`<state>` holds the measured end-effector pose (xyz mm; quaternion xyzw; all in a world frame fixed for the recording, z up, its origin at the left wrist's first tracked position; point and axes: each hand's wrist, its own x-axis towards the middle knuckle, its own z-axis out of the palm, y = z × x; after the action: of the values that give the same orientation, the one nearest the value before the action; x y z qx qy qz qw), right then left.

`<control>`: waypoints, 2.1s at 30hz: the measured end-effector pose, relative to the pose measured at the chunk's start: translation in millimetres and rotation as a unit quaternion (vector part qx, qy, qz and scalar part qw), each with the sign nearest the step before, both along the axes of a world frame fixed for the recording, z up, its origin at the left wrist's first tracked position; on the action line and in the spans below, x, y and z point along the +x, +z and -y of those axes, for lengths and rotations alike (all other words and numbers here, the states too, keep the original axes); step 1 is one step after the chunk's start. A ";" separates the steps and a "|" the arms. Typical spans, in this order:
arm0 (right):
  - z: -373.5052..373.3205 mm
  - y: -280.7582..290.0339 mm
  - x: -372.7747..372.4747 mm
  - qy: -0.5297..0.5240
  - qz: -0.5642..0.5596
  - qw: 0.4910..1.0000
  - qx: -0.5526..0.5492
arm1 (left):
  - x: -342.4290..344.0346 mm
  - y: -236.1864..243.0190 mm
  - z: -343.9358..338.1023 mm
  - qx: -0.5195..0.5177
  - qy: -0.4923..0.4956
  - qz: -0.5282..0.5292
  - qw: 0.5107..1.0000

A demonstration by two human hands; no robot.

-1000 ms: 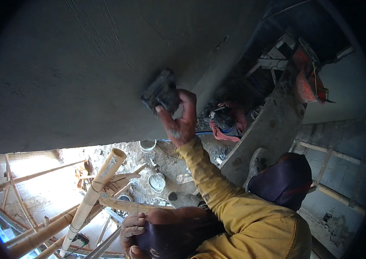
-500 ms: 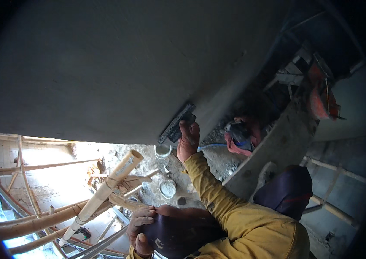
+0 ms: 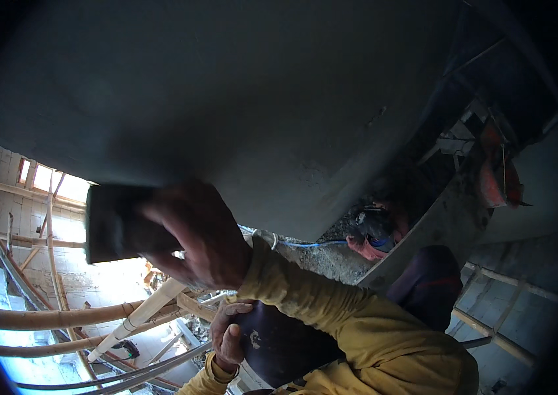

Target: The person rubs a concrete wall with a float, applies plaster along the wall and corner using trowels, and scrapes the trowels together.

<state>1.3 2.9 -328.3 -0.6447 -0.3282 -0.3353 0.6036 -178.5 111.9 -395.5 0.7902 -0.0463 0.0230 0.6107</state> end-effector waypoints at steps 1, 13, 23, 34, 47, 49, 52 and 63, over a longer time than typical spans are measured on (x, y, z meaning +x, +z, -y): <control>5.1 -7.6 -5.7 -0.034 0.011 0.999 0.033 | 1.4 -0.2 1.8 0.004 0.001 -0.012 1.000; 15.0 -52.8 8.0 -0.083 -0.001 0.992 -0.094 | 9.0 2.6 11.8 -0.036 -0.009 0.009 0.999; 14.9 -88.4 34.9 -0.119 -0.235 0.884 0.385 | 4.7 1.7 9.2 -0.035 0.007 0.003 0.999; -2.6 81.9 -1.8 -0.045 0.152 0.987 0.031 | 8.7 2.9 12.1 -0.010 -0.020 -0.033 0.999; 30.8 -109.0 41.7 -0.219 -0.116 0.963 0.105 | 8.0 5.4 16.8 -0.009 0.019 -0.005 1.000; 36.3 -157.2 26.4 -0.252 -0.144 0.954 0.079 | 7.5 4.1 16.3 -0.014 0.006 0.003 1.000; 33.5 -183.0 23.1 -0.267 -0.118 0.954 0.068 | 8.2 3.0 17.0 -0.002 -0.008 0.024 1.000; 40.8 190.5 115.0 -0.298 0.352 0.881 0.106 | 20.0 6.1 21.9 0.012 -0.009 0.024 1.000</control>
<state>116.3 -38.0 -137.8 -0.4838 -0.2741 -0.7370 0.3842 -158.5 90.0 -389.4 0.7959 -0.0684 0.0358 0.6005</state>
